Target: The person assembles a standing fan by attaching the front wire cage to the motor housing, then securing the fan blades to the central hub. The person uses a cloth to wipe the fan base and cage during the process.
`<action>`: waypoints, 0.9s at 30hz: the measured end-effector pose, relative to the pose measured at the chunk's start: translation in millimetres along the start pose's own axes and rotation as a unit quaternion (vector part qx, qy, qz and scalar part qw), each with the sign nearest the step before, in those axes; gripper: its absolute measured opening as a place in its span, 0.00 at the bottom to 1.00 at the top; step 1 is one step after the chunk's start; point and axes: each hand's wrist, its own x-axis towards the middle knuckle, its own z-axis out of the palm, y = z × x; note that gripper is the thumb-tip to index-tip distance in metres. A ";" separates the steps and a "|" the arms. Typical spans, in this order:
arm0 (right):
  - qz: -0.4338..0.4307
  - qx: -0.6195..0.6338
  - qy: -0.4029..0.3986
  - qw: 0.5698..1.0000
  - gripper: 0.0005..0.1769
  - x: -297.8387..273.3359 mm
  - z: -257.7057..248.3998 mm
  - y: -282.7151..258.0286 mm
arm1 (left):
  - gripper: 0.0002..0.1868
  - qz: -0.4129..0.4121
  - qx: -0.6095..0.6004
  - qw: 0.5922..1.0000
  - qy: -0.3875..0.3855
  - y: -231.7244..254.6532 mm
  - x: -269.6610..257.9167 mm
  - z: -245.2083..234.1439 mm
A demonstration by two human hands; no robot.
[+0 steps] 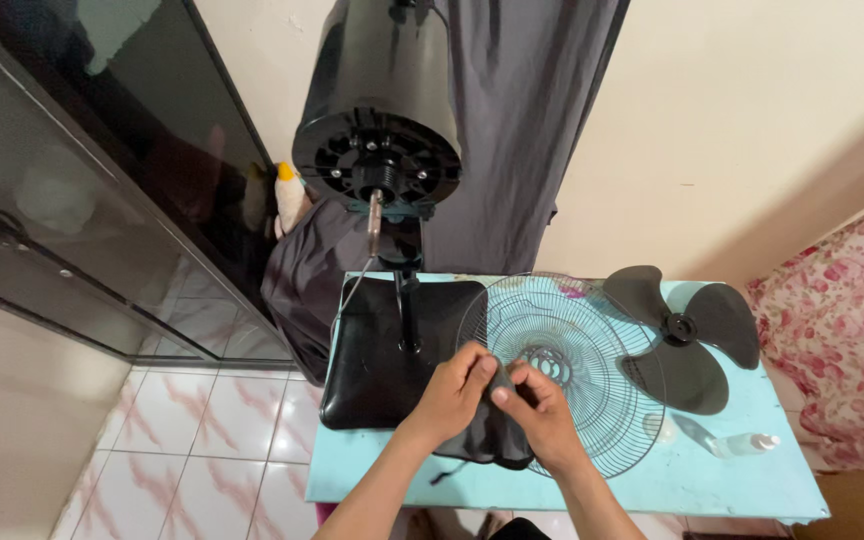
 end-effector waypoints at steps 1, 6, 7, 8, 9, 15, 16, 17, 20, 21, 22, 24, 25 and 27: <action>0.011 0.063 0.014 0.998 0.05 0.1 2.5 -0.8 | 0.14 -0.008 0.000 1.000 0.004 -3.0 1.9 3.8; 0.054 0.281 0.057 0.957 0.04 12.0 4.3 -26.8 | 0.18 -0.081 0.118 0.986 0.083 -15.8 0.3 31.8; 0.030 0.288 0.036 0.957 0.04 16.2 -0.5 -31.4 | 0.19 -0.083 0.171 0.977 0.097 -16.1 2.5 33.3; 0.007 0.295 0.014 0.955 0.04 19.6 -6.8 -34.1 | 0.20 -0.074 0.184 0.973 0.118 -15.2 6.9 33.9; -0.001 0.275 0.016 0.961 0.04 22.3 -16.3 -35.1 | 0.20 -0.067 0.197 0.968 0.140 -13.1 10.7 35.0; -0.084 0.029 0.000 0.996 0.06 41.9 -92.7 -30.6 | 0.25 0.022 0.142 0.955 0.258 23.1 35.2 35.7; -0.134 -0.044 -0.012 0.990 0.04 44.1 -101.5 -31.8 | 0.25 0.051 0.137 0.949 0.279 30.3 37.9 35.6; -0.184 -0.115 -0.026 0.976 0.03 47.3 -107.0 -33.5 | 0.25 0.072 0.153 0.941 0.295 37.5 39.8 33.8; -0.100 -0.132 0.026 0.986 0.10 54.1 -105.0 -41.6 | 0.23 0.124 0.185 0.914 0.339 58.5 41.6 24.2; -0.113 -0.107 0.014 0.988 0.12 54.8 -100.3 -45.0 | 0.23 0.133 0.185 0.908 0.351 65.1 41.1 19.6; -0.125 -0.081 0.003 0.989 0.15 56.4 -94.9 -49.1 | 0.22 0.143 0.186 0.901 0.364 71.8 39.9 14.7; -0.140 -0.079 0.002 0.987 0.17 64.7 -80.3 -58.1 | 0.23 0.158 0.224 0.882 0.384 86.7 37.9 -0.3; -0.137 -0.106 0.011 0.985 0.16 66.5 -72.7 -61.6 | 0.23 0.163 0.242 0.873 0.391 93.3 36.4 -7.3; -0.179 -0.142 0.017 0.973 0.15 71.8 -54.2 -68.8 | 0.28 0.208 0.256 0.852 0.405 105.2 41.2 -23.6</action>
